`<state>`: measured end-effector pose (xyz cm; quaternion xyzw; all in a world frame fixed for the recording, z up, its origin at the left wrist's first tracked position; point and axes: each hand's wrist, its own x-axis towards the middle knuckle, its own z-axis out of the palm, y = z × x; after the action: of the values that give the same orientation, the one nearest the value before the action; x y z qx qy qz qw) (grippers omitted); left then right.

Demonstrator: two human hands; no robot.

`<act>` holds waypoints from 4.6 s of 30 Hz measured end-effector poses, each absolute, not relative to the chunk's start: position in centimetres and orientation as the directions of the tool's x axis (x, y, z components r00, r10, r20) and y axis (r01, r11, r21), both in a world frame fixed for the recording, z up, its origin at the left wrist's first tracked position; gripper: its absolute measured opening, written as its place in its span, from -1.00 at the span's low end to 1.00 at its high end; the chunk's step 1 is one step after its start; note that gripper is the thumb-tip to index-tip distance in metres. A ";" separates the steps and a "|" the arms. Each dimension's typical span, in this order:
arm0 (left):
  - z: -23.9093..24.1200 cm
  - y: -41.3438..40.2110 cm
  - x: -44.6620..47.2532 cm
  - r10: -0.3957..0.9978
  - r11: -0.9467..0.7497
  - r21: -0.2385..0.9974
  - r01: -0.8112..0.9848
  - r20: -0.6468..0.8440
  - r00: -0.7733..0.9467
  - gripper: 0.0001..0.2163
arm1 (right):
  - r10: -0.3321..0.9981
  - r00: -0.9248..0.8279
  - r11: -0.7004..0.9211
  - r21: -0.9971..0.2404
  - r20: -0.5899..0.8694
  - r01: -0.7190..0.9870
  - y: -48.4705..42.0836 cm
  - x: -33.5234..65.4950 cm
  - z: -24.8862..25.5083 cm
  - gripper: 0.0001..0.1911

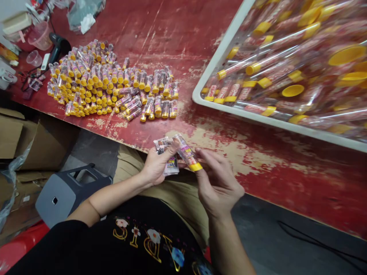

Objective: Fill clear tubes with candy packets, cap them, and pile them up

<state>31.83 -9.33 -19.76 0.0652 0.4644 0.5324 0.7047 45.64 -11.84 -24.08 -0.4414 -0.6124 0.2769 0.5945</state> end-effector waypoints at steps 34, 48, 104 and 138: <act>-21.3 -6.8 27.4 0.731 0.295 0.535 -0.792 -0.660 -0.173 -0.84 | 0.811 0.061 0.390 -0.614 0.582 0.686 8.5 43.5 -23.9 -0.81; -19.8 -6.3 29.3 0.768 0.245 0.523 -0.816 -0.619 -0.165 -0.71 | 0.924 -0.111 0.382 -0.901 0.366 0.205 2.5 47.6 -19.8 -0.74; -17.9 -7.2 31.2 0.661 0.440 0.413 -0.798 -0.750 -0.024 -0.61 | 0.865 0.352 0.386 -0.922 0.357 -0.014 -11.6 45.9 -24.1 -0.69; -19.1 -8.6 32.5 0.640 0.531 0.429 -0.731 -0.768 0.013 -0.64 | 0.841 0.511 0.370 -0.878 0.178 -0.303 -9.2 43.0 -22.9 -0.69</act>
<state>32.53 -8.56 -19.13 -0.0447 0.5105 0.4824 0.7104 42.96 -9.23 -22.88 -0.4174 -0.3223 0.3749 0.7625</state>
